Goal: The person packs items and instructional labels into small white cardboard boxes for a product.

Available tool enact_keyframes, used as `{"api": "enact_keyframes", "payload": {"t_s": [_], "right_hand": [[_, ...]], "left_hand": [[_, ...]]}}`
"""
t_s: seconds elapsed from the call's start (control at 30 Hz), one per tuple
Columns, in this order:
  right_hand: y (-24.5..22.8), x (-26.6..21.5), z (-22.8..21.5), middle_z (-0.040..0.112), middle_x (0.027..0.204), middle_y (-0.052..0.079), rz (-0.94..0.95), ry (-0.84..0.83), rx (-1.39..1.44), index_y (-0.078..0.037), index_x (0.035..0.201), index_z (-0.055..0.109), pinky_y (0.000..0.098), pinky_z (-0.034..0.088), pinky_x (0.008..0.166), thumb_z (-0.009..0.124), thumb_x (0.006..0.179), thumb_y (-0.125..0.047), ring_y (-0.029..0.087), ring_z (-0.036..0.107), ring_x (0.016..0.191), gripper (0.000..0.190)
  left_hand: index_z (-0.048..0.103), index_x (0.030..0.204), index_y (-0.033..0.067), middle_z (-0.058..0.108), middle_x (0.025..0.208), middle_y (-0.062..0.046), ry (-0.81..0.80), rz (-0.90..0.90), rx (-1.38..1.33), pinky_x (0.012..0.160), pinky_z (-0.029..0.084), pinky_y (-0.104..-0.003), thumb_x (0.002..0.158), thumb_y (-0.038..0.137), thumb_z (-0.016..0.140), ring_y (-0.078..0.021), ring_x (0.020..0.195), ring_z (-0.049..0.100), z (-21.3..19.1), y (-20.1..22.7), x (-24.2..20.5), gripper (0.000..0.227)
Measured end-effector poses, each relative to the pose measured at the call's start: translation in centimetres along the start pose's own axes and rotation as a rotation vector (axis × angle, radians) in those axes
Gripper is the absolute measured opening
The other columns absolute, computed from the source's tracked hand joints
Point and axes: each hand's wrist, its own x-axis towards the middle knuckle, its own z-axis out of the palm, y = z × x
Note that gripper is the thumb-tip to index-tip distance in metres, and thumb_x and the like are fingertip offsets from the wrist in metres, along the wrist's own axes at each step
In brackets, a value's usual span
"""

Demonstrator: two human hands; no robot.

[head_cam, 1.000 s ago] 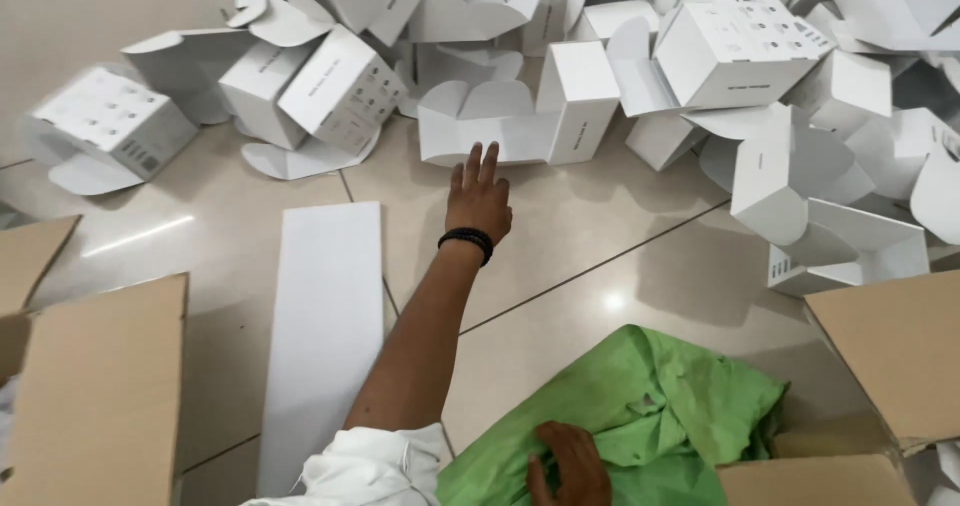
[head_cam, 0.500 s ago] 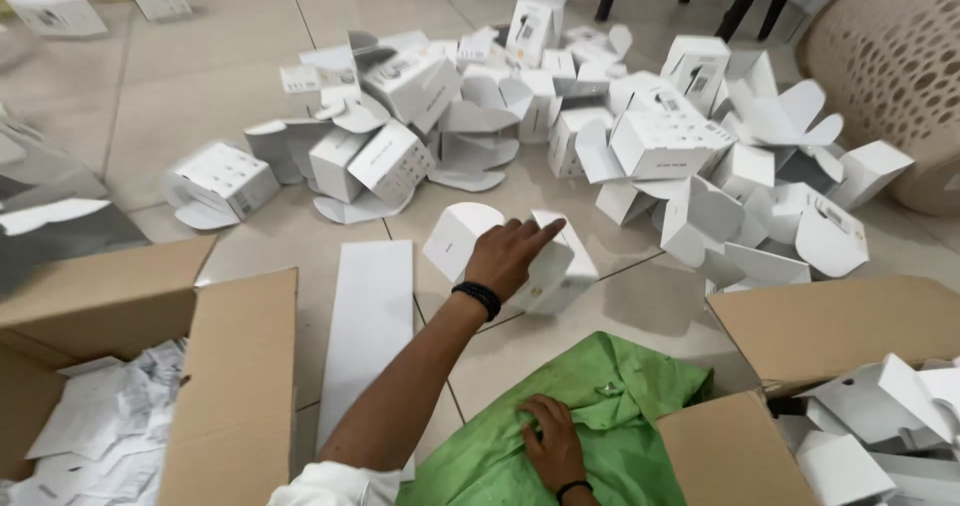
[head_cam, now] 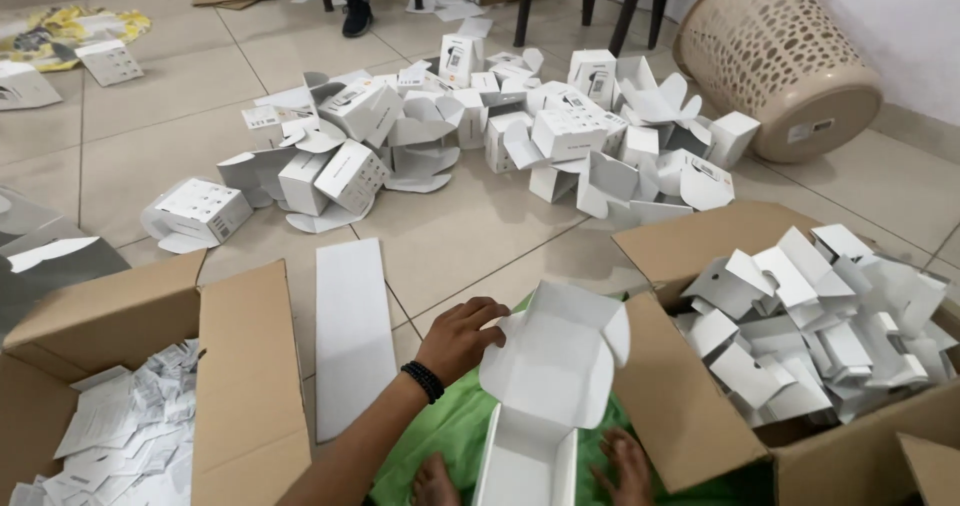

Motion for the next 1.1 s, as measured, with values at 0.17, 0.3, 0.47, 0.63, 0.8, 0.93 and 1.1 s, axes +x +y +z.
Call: {"api": "enact_keyframes", "payload": {"t_s": [0.17,0.3,0.47,0.63,0.8,0.93,1.1], "right_hand": [[-2.7,-14.8,11.3,0.041,0.159,0.011,-0.122,-0.323,-0.651,-0.018,0.158,0.033,0.0480,0.032,0.118,0.074,0.088,-0.034,0.030,0.038,0.145,0.082],[0.0,-13.6,10.6,0.044,0.155,0.016,-0.347,-0.411,-0.640,-0.015,0.156,0.034,0.0451,0.031,0.118,0.073,0.078,-0.011,0.028,0.043,0.143,0.087],[-3.7,-18.2,13.3,0.054,0.150,0.016,-0.471,-0.361,-0.566,-0.011,0.153,0.041,0.0403,0.036,0.116,0.057,0.071,0.000,0.028,0.049,0.140,0.084],[-6.9,-17.6,15.4,0.050,0.151,0.013,-0.586,-0.234,-0.848,-0.012,0.152,0.041,0.0432,0.041,0.112,0.060,0.074,-0.004,0.029,0.047,0.140,0.080],[-8.2,-14.4,16.5,0.042,0.154,0.020,-0.692,-0.276,-1.011,-0.007,0.153,0.034,0.0480,0.035,0.113,0.063,0.082,-0.008,0.038,0.041,0.141,0.077],[-10.3,-22.9,24.3,0.049,0.147,0.022,-1.212,-0.010,-1.087,-0.004,0.150,0.041,0.0517,0.037,0.114,0.066,0.078,-0.005,0.042,0.046,0.137,0.076],[-5.8,-30.8,36.5,0.053,0.145,0.019,-1.524,-0.407,-0.963,-0.005,0.142,0.052,0.0490,0.043,0.114,0.064,0.082,0.001,0.040,0.047,0.140,0.061]], "left_hand": [[0.076,0.097,0.0107,0.061,0.139,0.000,-0.345,-0.253,-0.030,0.093,0.055,-0.037,0.082,-0.005,0.062,-0.0237,0.126,0.057,6.4,0.4,-6.8,0.026],[0.077,0.104,0.0124,0.058,0.147,0.000,-0.209,-0.417,-0.192,0.103,0.052,-0.039,0.082,-0.006,0.059,-0.0266,0.130,0.056,7.8,3.0,-10.7,0.034],[0.046,0.147,0.0124,0.023,0.167,-0.008,-0.127,-0.758,-0.542,0.111,0.044,-0.045,0.096,0.017,0.067,-0.0349,0.148,0.035,4.8,7.9,-10.9,0.055],[0.044,0.149,0.0126,0.021,0.169,-0.008,-0.095,-0.710,-0.438,0.107,0.049,-0.047,0.093,0.022,0.068,-0.0355,0.148,0.037,5.2,6.5,-9.9,0.061],[0.049,0.144,0.0166,0.044,0.157,-0.004,-0.169,-0.743,-0.270,0.099,0.052,-0.046,0.092,0.030,0.069,-0.0301,0.130,0.056,-2.1,5.0,-6.8,0.057],[0.065,0.126,0.0159,0.069,0.123,-0.004,-0.066,-0.749,-0.215,0.086,0.056,-0.042,0.095,0.030,0.065,-0.0263,0.109,0.068,-10.5,3.8,-9.1,0.034],[0.073,0.112,0.0123,0.074,0.111,-0.006,0.145,-0.852,0.048,0.082,0.056,-0.042,0.097,0.023,0.062,-0.0282,0.103,0.069,-16.6,-2.2,-20.0,0.022]]}}
